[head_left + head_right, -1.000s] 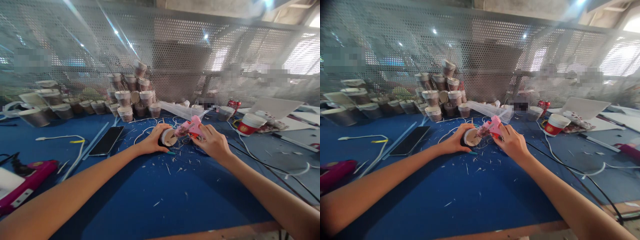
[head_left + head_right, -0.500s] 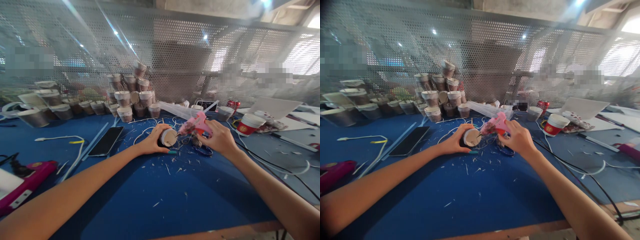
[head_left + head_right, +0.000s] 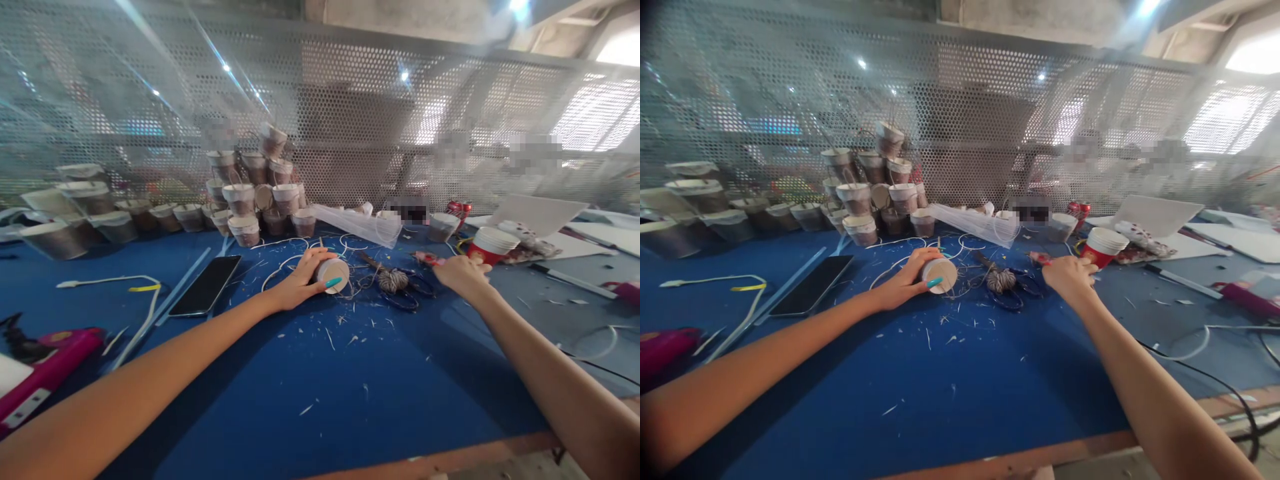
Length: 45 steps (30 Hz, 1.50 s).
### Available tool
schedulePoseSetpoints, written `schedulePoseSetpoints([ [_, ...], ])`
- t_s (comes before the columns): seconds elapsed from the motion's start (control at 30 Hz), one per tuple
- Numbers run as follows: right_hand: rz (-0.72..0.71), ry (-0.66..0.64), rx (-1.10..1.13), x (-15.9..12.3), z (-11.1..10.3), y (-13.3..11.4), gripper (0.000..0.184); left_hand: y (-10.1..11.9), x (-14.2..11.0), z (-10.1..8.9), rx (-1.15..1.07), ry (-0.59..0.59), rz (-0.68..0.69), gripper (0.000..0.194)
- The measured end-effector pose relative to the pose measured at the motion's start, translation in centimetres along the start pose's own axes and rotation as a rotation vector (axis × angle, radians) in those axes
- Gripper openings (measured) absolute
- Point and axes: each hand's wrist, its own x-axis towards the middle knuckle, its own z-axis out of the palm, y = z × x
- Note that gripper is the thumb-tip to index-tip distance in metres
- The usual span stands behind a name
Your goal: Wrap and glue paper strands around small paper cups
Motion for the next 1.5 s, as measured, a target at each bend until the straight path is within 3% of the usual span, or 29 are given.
schedulePoseSetpoints([
  [0.1,0.037,0.078,-0.032,-1.2,0.1,-0.8,0.059,0.3,-0.1,-0.1,-0.016,-0.025,-0.045,0.067],
  [0.17,-0.129,0.225,-0.015,-2.3,-0.4,-1.4,0.056,0.5,-0.1,-0.2,-0.014,-0.028,-0.047,0.081],
  [0.23,-0.385,0.309,0.033,-3.3,-1.1,-1.9,0.054,0.5,-0.1,-0.1,-0.007,-0.018,-0.025,0.09],
  [0.3,-0.662,0.23,0.09,-4.0,-1.6,-2.1,0.051,0.4,-0.1,0.0,-0.003,-0.001,-0.006,0.092],
  [0.37,-0.868,0.066,0.121,-4.4,-1.8,-2.1,0.048,0.2,0.0,0.1,0.001,0.018,0.0,0.089],
  [0.5,-1.047,-0.13,0.114,-4.9,-1.6,-2.1,0.035,-0.1,0.2,0.2,0.01,0.043,0.036,0.083],
  [0.63,-1.01,-0.076,0.186,-4.7,-2.2,-2.5,0.026,0.1,0.2,0.2,0.016,0.066,0.039,0.075],
  [0.87,-0.662,-0.011,0.7,-2.8,-3.1,-5.4,0.046,0.3,0.1,-0.1,-0.005,0.115,-0.002,0.074],
  [0.93,-0.689,0.046,0.703,-2.3,-2.6,-7.0,0.047,0.4,0.0,-0.2,-0.036,0.148,0.002,0.074],
  [1.07,-0.901,-0.035,0.688,-2.4,-1.5,-9.1,0.052,0.5,-0.2,-0.4,-0.206,0.205,-0.052,0.074],
  [1.17,-1.009,-0.103,0.699,-3.6,-1.3,-8.8,0.047,0.4,-0.3,-0.3,-0.359,0.223,-0.112,0.076],
  [1.3,-1.141,-0.226,0.791,-6.4,-0.7,-7.7,0.072,0.0,-0.2,-0.2,-0.496,0.264,-0.186,0.074],
  [1.4,-1.064,-0.362,0.927,-8.5,0.5,-7.8,0.077,0.1,-0.1,-0.3,-0.555,0.224,-0.227,0.069],
  [1.5,-1.005,-0.376,0.983,-9.9,1.5,-8.5,0.073,0.6,0.0,-0.4,-0.575,0.169,-0.228,0.066],
])
